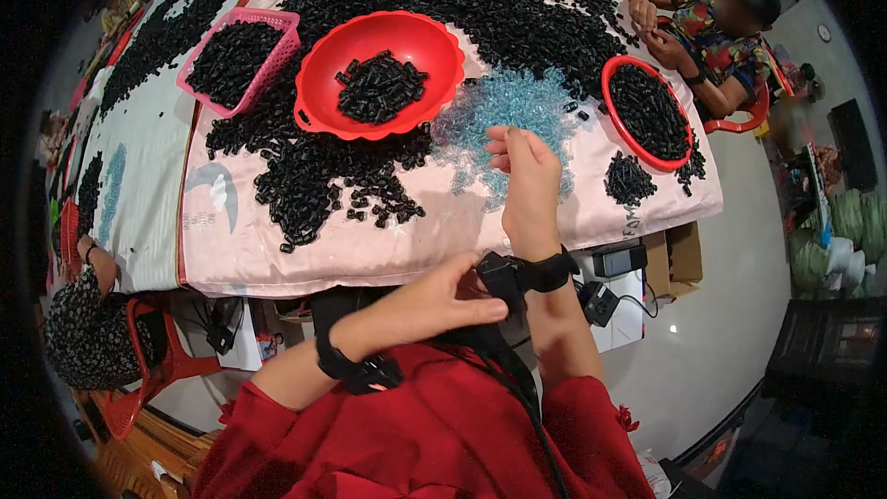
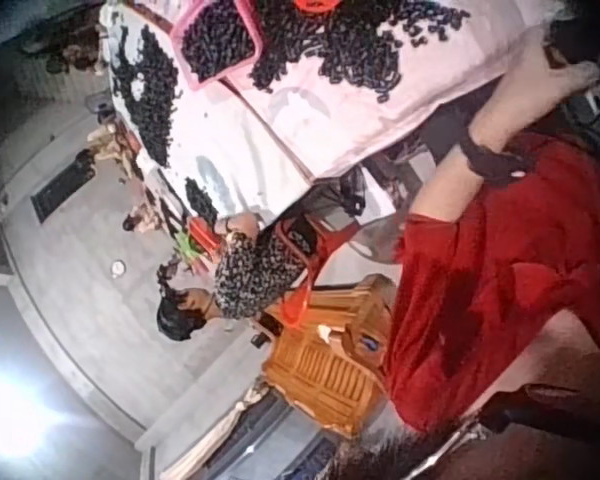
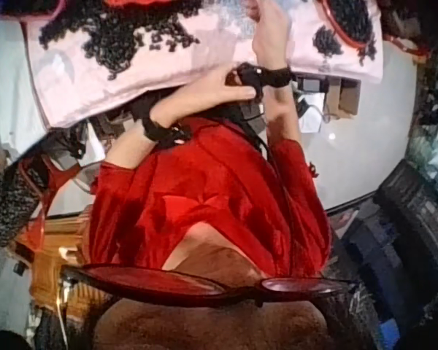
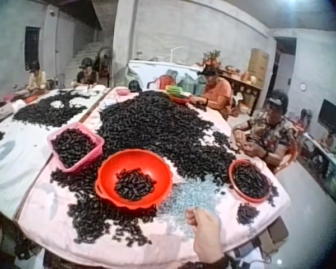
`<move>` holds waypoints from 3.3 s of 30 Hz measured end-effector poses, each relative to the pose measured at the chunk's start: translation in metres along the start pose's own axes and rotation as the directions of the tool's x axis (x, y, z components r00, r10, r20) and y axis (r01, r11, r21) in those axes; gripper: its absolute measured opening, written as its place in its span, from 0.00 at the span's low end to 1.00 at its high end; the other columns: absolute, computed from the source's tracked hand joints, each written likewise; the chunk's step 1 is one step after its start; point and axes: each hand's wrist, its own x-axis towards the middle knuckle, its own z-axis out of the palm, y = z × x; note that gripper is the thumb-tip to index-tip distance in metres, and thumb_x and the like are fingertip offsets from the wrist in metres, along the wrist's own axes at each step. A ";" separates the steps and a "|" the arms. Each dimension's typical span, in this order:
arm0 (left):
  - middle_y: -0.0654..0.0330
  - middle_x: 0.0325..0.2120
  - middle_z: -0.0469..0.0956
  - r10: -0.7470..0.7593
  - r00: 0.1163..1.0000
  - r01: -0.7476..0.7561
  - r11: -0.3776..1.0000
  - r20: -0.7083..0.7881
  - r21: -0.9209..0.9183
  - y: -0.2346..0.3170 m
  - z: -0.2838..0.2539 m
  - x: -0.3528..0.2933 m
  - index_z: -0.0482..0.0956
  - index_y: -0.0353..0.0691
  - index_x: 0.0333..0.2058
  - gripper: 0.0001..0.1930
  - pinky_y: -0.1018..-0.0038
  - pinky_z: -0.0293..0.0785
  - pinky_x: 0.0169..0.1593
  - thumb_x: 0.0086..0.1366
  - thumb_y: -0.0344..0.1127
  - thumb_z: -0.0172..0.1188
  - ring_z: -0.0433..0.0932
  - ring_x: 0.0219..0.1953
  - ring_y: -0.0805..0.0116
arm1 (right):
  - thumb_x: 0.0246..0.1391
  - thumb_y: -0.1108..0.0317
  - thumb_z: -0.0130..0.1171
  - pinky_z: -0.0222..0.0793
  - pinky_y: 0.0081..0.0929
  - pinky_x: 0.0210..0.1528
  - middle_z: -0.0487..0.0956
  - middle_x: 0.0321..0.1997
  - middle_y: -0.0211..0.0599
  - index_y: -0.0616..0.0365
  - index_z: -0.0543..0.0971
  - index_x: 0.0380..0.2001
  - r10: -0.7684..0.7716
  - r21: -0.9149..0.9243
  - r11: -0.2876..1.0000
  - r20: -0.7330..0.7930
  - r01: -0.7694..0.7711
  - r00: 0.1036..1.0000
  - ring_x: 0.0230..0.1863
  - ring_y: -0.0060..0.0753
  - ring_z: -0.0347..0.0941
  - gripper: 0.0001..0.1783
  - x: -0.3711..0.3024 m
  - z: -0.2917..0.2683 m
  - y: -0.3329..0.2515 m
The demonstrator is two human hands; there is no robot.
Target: The person repeatedly picks small black plastic pieces and light-blue pins from a table, inserts a pin into each piece, and places the assembled units into a red bowl. The camera is head-mounted and shows the hands and table from above.
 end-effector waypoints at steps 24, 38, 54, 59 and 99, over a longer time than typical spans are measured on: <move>0.59 0.42 0.79 -0.092 0.981 0.053 0.974 -0.169 -0.220 -0.021 0.046 0.000 0.70 0.30 0.57 0.25 0.75 0.85 0.46 0.76 0.45 0.64 0.82 0.42 0.74 | 0.64 0.70 0.62 0.70 0.38 0.42 0.81 0.34 0.37 0.60 0.84 0.38 -0.684 -0.746 0.166 0.383 0.644 0.620 0.37 0.42 0.76 0.05 0.020 0.002 0.008; 0.66 0.37 0.83 -0.120 0.708 -0.411 0.732 -0.696 -0.544 0.024 -0.099 -0.019 0.82 0.45 0.50 0.12 0.79 0.72 0.31 0.73 0.41 0.66 0.80 0.31 0.76 | 0.72 0.67 0.56 0.69 0.22 0.40 0.81 0.36 0.36 0.71 0.83 0.45 0.435 -0.032 0.880 0.461 -0.475 0.774 0.35 0.23 0.73 0.14 -0.042 -0.001 -0.006; 0.52 0.36 0.75 0.664 0.286 0.433 0.554 -0.691 0.711 -0.028 -0.113 -0.053 0.84 0.43 0.42 0.08 0.58 0.78 0.42 0.64 0.28 0.66 0.79 0.37 0.48 | 0.74 0.65 0.55 0.71 0.22 0.41 0.82 0.37 0.32 0.68 0.83 0.48 0.482 -0.250 0.876 0.399 -0.413 0.780 0.35 0.20 0.73 0.15 -0.035 -0.020 0.000; 0.50 0.37 0.74 0.652 0.364 0.437 0.511 -0.665 0.740 -0.032 -0.115 -0.042 0.81 0.37 0.41 0.07 0.57 0.81 0.38 0.63 0.25 0.62 0.82 0.36 0.47 | 0.73 0.68 0.57 0.69 0.18 0.38 0.81 0.36 0.29 0.68 0.83 0.49 0.325 -0.495 0.856 0.292 -0.148 0.899 0.34 0.16 0.72 0.14 -0.022 -0.037 0.017; 0.48 0.42 0.80 0.578 0.513 0.246 0.610 -0.635 0.754 -0.030 -0.081 -0.035 0.81 0.34 0.51 0.13 0.58 0.78 0.47 0.69 0.25 0.62 0.82 0.43 0.45 | 0.59 0.79 0.59 0.67 0.45 0.48 0.80 0.39 0.44 0.59 0.83 0.41 -0.142 -0.754 0.228 0.600 0.616 0.787 0.42 0.53 0.75 0.08 -0.035 -0.059 0.021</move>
